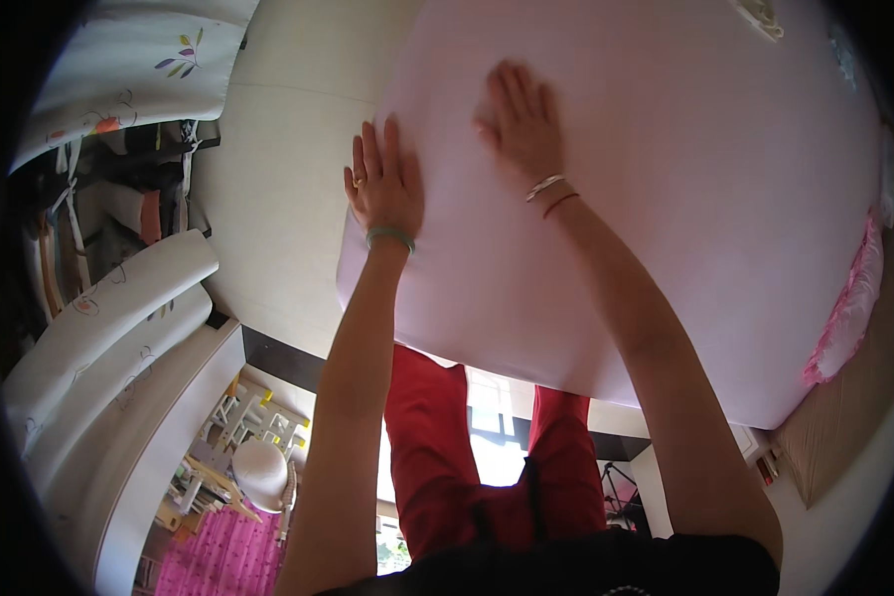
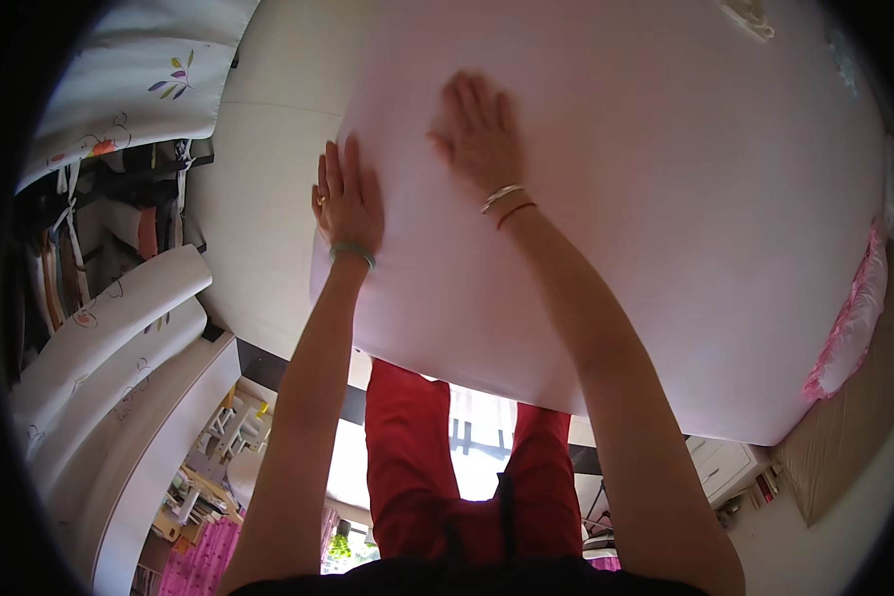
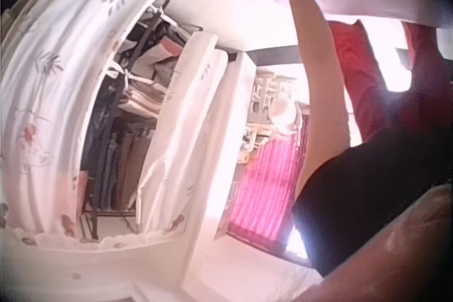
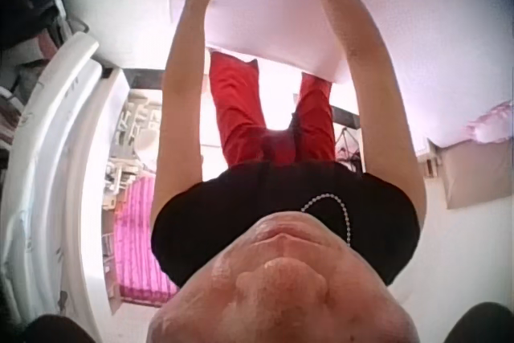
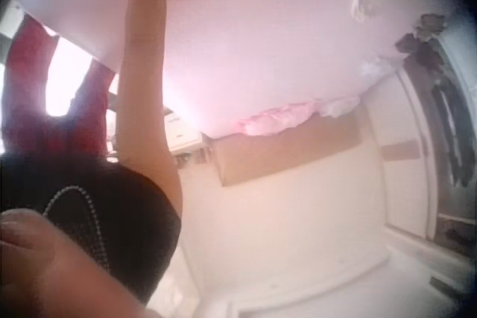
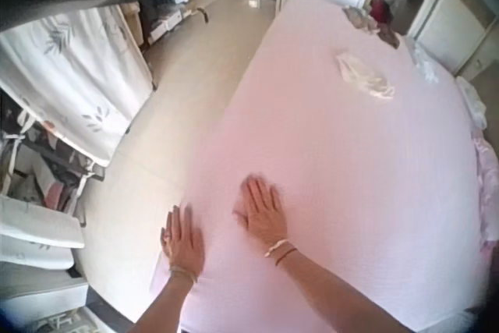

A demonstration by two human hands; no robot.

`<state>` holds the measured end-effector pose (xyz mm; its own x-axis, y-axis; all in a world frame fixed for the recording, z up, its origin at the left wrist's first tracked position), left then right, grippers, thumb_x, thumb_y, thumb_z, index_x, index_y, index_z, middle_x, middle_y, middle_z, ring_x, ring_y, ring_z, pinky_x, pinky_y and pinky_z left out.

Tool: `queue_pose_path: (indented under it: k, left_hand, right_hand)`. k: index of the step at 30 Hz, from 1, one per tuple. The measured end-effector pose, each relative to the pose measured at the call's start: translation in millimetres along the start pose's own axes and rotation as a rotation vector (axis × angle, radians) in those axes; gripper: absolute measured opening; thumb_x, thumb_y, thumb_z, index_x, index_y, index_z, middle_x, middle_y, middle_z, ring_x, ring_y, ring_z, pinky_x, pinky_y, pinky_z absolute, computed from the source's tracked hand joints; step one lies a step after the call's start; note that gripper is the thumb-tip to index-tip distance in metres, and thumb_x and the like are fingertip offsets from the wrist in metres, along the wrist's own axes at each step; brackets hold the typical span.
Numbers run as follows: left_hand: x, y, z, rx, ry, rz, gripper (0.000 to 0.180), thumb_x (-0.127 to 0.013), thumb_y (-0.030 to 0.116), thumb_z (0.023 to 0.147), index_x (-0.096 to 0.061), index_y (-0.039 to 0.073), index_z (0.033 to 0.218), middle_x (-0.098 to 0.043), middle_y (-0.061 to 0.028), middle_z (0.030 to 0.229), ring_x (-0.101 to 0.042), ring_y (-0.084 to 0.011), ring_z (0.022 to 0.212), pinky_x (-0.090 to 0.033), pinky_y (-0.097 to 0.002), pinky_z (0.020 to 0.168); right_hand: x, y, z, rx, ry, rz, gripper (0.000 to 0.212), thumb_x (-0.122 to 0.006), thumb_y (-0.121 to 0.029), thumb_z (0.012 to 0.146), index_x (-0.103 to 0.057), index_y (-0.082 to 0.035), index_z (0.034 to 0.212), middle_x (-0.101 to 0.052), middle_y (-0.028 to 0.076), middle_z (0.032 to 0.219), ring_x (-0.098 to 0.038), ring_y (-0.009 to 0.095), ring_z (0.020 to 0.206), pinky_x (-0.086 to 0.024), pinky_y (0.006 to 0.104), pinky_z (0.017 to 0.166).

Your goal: The person folds several pieces of clothing on a bed, including a patterned baby blanket, brown pants, a beige shirt, and light-colored garments. They smooth the bedsheet and arrange the folded items into neat stacks.

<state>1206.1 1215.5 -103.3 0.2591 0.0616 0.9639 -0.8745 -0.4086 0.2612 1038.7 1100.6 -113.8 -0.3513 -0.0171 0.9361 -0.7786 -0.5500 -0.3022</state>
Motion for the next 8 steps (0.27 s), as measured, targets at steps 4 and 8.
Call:
queue_pose_path:
  k: [4,8]
  left_hand:
    - [9,-47,-20,0.089,-0.083,-0.261,0.054,-0.038,0.035,0.103,-0.032,0.012,0.152,-0.043,-0.0137,0.150,-0.051,-0.0365,0.127,-0.041,-0.0465,0.103]
    - [-5,-109,-66,0.238,-0.501,-0.447,0.056,-0.031,0.038,0.105,-0.020,0.020,0.157,-0.034,-0.0139,0.157,-0.047,-0.0303,0.135,-0.036,-0.0428,0.111]
  right_hand:
    - [-26,-119,6,0.149,-0.130,-0.040,0.062,-0.050,-0.045,0.096,-0.043,-0.007,0.145,-0.035,0.006,0.157,-0.026,0.024,0.147,-0.017,0.0509,0.119]
    - [-70,-182,-44,0.143,-0.194,-0.045,0.063,-0.055,-0.044,0.094,-0.043,-0.014,0.147,-0.032,0.006,0.159,-0.023,0.024,0.149,-0.011,0.0475,0.122]
Point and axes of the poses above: each hand's wrist, its own z-axis towards the middle knuckle, its own x-axis out of the back of the hand, y = z × x, the point moved 3 cm from there along z, towards the middle knuckle
